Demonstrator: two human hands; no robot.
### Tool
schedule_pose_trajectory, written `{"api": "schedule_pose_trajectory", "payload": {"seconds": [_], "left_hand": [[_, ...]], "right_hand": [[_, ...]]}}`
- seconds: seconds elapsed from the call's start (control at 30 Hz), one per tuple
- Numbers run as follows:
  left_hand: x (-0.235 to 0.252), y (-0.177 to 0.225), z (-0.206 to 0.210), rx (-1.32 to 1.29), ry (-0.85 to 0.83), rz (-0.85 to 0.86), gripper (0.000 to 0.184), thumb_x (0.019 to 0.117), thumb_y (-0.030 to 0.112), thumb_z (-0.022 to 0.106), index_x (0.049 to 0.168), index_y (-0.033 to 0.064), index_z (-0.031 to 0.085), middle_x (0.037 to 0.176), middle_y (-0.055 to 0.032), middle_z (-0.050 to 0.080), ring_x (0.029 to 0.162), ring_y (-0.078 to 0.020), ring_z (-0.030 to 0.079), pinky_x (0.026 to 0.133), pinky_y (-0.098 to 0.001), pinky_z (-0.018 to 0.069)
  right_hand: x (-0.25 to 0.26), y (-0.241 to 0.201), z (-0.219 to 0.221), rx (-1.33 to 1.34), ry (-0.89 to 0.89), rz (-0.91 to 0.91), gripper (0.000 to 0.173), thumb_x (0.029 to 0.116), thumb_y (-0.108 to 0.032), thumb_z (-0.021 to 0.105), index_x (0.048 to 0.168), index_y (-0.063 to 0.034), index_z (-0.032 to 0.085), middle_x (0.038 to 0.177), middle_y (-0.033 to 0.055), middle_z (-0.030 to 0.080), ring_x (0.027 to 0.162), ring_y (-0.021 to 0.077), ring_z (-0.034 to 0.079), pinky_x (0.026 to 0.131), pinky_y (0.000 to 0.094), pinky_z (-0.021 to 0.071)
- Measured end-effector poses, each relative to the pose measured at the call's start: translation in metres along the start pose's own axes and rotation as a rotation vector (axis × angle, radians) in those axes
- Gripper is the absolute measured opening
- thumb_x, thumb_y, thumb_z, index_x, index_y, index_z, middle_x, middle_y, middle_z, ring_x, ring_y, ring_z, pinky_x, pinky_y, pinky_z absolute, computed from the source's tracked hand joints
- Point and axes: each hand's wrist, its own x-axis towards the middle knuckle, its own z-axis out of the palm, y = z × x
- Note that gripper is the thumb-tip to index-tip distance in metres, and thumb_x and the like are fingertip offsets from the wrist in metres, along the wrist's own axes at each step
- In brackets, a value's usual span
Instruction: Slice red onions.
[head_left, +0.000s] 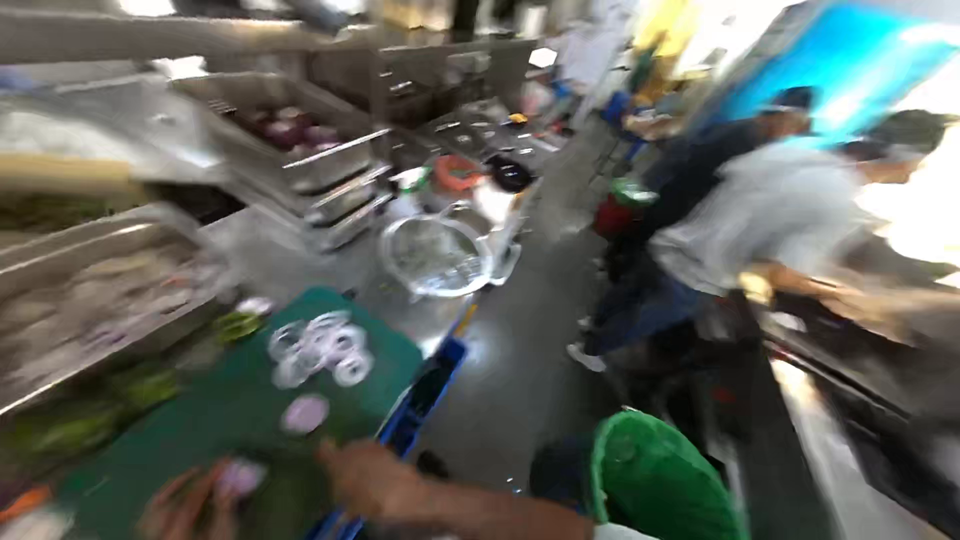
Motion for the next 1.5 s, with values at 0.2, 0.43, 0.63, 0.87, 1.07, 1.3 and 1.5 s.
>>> {"api": "schedule_pose_trajectory", "payload": {"seconds": [0.2, 0.43, 0.63, 0.87, 1.07, 1.3, 1.5], "left_hand": [[0.003, 0.000, -0.004, -0.076, 0.084, -0.320, 0.037, 0.0865, 0.019, 0.082, 0.121, 0.0113, 0.071, 0.131, -0.0084, 0.063, 0.116, -0.0194, 0.063, 0.096, -0.0404, 0.0582], [0.002, 0.001, -0.007, -0.264, 0.102, -0.273, 0.024, 0.0920, 0.015, 0.077, 0.116, 0.0134, 0.073, 0.127, -0.0050, 0.061, 0.097, -0.0160, 0.067, 0.079, -0.0324, 0.0632], [0.002, -0.008, -0.001, -0.352, 0.141, -0.204, 0.025, 0.0912, 0.011, 0.076, 0.115, 0.0064, 0.071, 0.124, -0.0102, 0.059, 0.095, -0.0187, 0.067, 0.079, -0.0340, 0.0634], [0.002, -0.005, -0.001, -0.295, 0.160, -0.205, 0.025, 0.0882, 0.009, 0.078, 0.112, 0.0057, 0.071, 0.124, -0.0114, 0.056, 0.095, -0.0171, 0.066, 0.079, -0.0318, 0.0636], [0.002, -0.007, 0.000, -0.294, 0.153, -0.177, 0.026, 0.0888, 0.010, 0.078, 0.113, 0.0055, 0.070, 0.122, -0.0109, 0.057, 0.096, -0.0169, 0.067, 0.080, -0.0318, 0.0638], [0.002, -0.007, 0.000, -0.311, 0.152, -0.175, 0.027, 0.0885, 0.011, 0.079, 0.113, 0.0048, 0.070, 0.121, -0.0105, 0.058, 0.095, -0.0170, 0.067, 0.080, -0.0324, 0.0639], [0.004, -0.007, -0.001, -0.303, 0.148, -0.193, 0.025, 0.0892, 0.009, 0.075, 0.113, 0.0038, 0.071, 0.124, -0.0115, 0.060, 0.097, -0.0169, 0.068, 0.081, -0.0325, 0.0633]], "right_hand": [[0.023, -0.013, -0.001, -0.267, -0.139, 0.048, 0.056, 0.0998, -0.014, 0.057, 0.154, -0.0145, 0.040, 0.117, 0.0222, 0.069, 0.108, 0.0421, 0.068, 0.092, 0.0599, 0.0547], [0.022, -0.021, -0.009, -0.348, -0.147, 0.059, 0.038, 0.1046, -0.020, 0.051, 0.143, -0.0159, 0.048, 0.106, 0.0183, 0.070, 0.100, 0.0380, 0.070, 0.085, 0.0562, 0.0565], [0.000, -0.038, -0.026, -0.401, -0.143, 0.046, 0.030, 0.1053, -0.022, 0.049, 0.135, -0.0178, 0.050, 0.095, 0.0138, 0.069, 0.091, 0.0350, 0.071, 0.077, 0.0531, 0.0572], [-0.014, -0.051, -0.035, -0.475, -0.157, 0.057, 0.029, 0.1064, -0.023, 0.046, 0.135, -0.0180, 0.050, 0.093, 0.0135, 0.069, 0.090, 0.0349, 0.071, 0.077, 0.0517, 0.0572], [-0.017, -0.055, -0.035, -0.517, -0.160, 0.064, 0.026, 0.1072, -0.024, 0.045, 0.132, -0.0174, 0.050, 0.090, 0.0129, 0.068, 0.086, 0.0345, 0.071, 0.073, 0.0504, 0.0571], [-0.014, -0.065, -0.032, -0.507, -0.213, 0.117, 0.028, 0.1074, -0.021, 0.044, 0.135, -0.0176, 0.048, 0.095, 0.0139, 0.068, 0.091, 0.0351, 0.071, 0.076, 0.0509, 0.0578], [-0.002, -0.076, -0.027, -0.511, -0.263, 0.164, 0.034, 0.1077, -0.018, 0.041, 0.142, -0.0151, 0.044, 0.102, 0.0178, 0.068, 0.097, 0.0379, 0.070, 0.080, 0.0529, 0.0575]]}}
